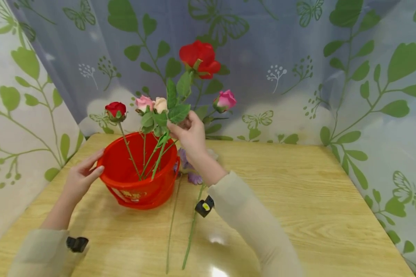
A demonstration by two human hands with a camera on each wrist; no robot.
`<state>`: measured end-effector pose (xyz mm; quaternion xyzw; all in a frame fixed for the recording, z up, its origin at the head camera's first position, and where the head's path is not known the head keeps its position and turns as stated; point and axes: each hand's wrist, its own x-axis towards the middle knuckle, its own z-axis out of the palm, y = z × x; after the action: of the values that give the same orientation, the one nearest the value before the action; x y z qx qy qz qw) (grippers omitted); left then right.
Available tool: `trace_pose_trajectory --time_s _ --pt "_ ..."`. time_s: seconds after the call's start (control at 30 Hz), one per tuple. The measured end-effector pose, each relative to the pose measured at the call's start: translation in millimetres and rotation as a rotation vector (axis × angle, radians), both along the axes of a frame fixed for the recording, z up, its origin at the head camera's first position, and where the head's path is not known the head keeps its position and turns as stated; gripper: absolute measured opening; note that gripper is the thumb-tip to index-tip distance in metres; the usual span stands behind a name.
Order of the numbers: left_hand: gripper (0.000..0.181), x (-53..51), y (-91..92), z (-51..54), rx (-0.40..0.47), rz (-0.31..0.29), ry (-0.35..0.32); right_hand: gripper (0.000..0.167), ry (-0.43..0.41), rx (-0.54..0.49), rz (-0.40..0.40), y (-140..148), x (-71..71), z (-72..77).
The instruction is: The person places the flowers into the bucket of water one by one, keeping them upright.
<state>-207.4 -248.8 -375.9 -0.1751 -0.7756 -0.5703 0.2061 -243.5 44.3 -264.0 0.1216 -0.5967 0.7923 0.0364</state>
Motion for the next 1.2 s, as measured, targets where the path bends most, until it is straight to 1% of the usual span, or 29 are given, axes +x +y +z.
trace_pose_trajectory --time_s 0.2,0.3,0.37,0.43,0.53,0.7,0.8,1.0,1.2 --pt "0.043 0.7 0.5 1.0 -0.025 0.016 -0.010 0.035 0.050 -0.009 -0.040 -12.9 -6.5 -2.0" --pt "0.044 -0.4 0.4 0.5 -0.010 0.013 -0.007 0.035 0.067 0.019 -0.039 -17.8 -8.6 -5.8" --pt "0.044 -1.7 0.9 -0.3 0.005 0.003 -0.006 0.034 0.073 0.061 -0.038 -20.0 -9.3 -10.1" --pt "0.044 -3.3 1.7 -1.5 0.021 -0.011 -0.002 0.033 0.082 0.122 -0.031 -21.8 -9.6 -15.7" --pt "0.043 -3.8 2.4 -2.7 0.040 -0.028 0.004 0.032 0.082 0.251 -0.004 -25.1 -10.2 -26.1" --pt "0.042 -1.0 0.8 -2.2 0.051 -0.017 0.023 0.035 0.083 0.472 0.067 -34.6 -9.8 -40.3" --pt "0.041 -0.5 1.2 -1.2 0.051 -0.011 0.031 0.031 0.118 0.574 0.080 -38.1 -9.7 -45.6" --pt "0.041 -0.6 0.8 -1.2 0.037 -0.007 0.033 0.024 0.213 0.780 0.073 -43.9 -6.9 -50.4" --pt "0.042 -1.1 -0.4 -2.9 0.037 -0.009 0.025 0.017 0.258 0.958 0.082 -49.7 -3.7 -50.2"
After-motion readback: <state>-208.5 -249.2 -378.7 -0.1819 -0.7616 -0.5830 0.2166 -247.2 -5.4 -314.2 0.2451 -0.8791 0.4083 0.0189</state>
